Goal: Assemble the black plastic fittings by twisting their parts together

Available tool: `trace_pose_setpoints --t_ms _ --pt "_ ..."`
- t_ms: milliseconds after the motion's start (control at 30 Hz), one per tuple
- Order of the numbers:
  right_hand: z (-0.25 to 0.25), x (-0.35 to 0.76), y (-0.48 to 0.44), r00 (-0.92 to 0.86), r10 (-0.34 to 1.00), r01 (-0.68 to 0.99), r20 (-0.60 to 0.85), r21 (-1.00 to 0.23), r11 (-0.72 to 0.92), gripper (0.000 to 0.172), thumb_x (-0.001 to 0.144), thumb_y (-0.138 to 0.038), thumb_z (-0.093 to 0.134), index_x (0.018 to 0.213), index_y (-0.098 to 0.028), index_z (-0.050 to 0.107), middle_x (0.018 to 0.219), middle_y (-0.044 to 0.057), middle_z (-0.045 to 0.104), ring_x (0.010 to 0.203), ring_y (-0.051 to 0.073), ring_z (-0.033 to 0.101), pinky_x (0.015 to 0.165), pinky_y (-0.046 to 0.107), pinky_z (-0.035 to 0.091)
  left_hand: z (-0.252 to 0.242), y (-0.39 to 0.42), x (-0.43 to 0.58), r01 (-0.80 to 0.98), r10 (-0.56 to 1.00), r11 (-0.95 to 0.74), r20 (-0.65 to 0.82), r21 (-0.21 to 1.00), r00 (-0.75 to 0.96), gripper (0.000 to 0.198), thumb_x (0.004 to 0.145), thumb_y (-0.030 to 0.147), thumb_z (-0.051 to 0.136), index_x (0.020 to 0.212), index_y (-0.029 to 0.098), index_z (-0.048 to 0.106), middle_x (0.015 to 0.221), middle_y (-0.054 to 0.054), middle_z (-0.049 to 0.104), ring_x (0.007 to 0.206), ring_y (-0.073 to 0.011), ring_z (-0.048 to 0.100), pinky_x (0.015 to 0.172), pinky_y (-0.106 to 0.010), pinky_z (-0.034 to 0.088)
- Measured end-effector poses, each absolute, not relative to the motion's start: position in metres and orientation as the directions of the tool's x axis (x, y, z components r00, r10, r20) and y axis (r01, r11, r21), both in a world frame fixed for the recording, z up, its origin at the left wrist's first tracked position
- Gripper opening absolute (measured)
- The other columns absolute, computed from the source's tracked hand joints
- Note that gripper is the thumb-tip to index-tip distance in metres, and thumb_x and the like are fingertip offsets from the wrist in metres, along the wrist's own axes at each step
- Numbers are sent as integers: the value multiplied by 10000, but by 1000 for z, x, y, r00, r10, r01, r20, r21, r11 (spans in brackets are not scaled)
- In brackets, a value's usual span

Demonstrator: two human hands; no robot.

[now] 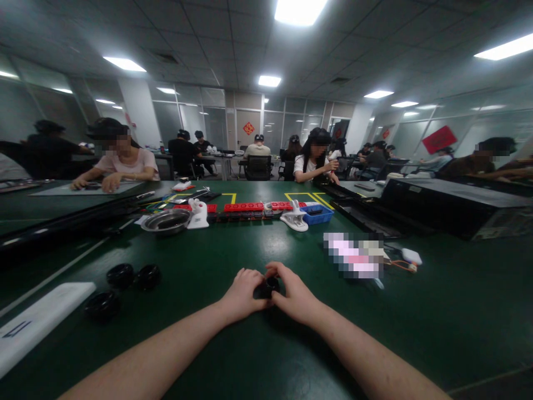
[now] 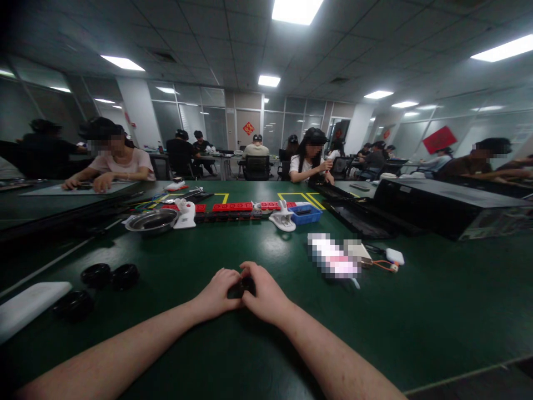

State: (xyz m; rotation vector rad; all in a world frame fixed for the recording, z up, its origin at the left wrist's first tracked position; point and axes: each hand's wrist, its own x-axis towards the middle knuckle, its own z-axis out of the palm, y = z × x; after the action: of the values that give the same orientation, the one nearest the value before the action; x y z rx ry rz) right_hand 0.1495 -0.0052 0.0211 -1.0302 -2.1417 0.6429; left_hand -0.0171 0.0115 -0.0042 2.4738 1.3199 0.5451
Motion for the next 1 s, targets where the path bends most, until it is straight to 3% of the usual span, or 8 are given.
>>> trace_pose_setpoints --t_ms 200,333,500,733,867,1000 --pt "21 148 -3 -325 880 595 347 -649 475 459 651 -271 627 1056 -152 447 870 44 517 833 192 501 778 348 411 -6 11 -17 733 835 -548 207 404 510 305 662 464 603 801 198 550 881 -18 549 887 -222 488 847 -386 322" --pt "20 148 -2 -394 857 534 333 -676 508 431 653 -153 581 1056 -181 432 875 27 528 848 178 512 797 334 407 -9 13 -17 726 831 -554 218 407 511 301 657 450 607 819 203 548 885 -17 555 887 -221 490 851 -386 320" --pt "22 150 -5 -482 811 440 331 -709 551 605 601 -17 485 1160 -207 350 1045 46 521 996 182 478 893 349 353 -11 14 -18 724 833 -552 226 414 505 359 664 499 584 849 194 544 898 -29 552 898 -232 489 856 -395 316" --pt "17 147 -1 -277 893 586 354 -675 449 449 668 -282 601 1072 -165 443 872 43 513 839 197 502 783 362 407 -5 11 -18 723 830 -555 214 411 516 347 658 504 591 820 200 548 887 -21 547 881 -225 488 847 -390 321" --pt "16 145 -2 -339 875 534 346 -695 482 449 645 -147 573 1069 -173 428 851 27 518 825 179 508 782 337 413 -3 10 -16 728 833 -550 209 410 512 307 675 476 583 802 199 549 876 -16 552 876 -220 490 839 -384 329" --pt "20 147 -4 -459 826 442 328 -721 533 566 597 -19 481 1127 -194 384 982 38 534 940 176 496 864 339 374 -5 12 -16 734 837 -545 205 406 508 346 663 491 587 834 193 548 901 -25 555 891 -227 490 849 -391 324"
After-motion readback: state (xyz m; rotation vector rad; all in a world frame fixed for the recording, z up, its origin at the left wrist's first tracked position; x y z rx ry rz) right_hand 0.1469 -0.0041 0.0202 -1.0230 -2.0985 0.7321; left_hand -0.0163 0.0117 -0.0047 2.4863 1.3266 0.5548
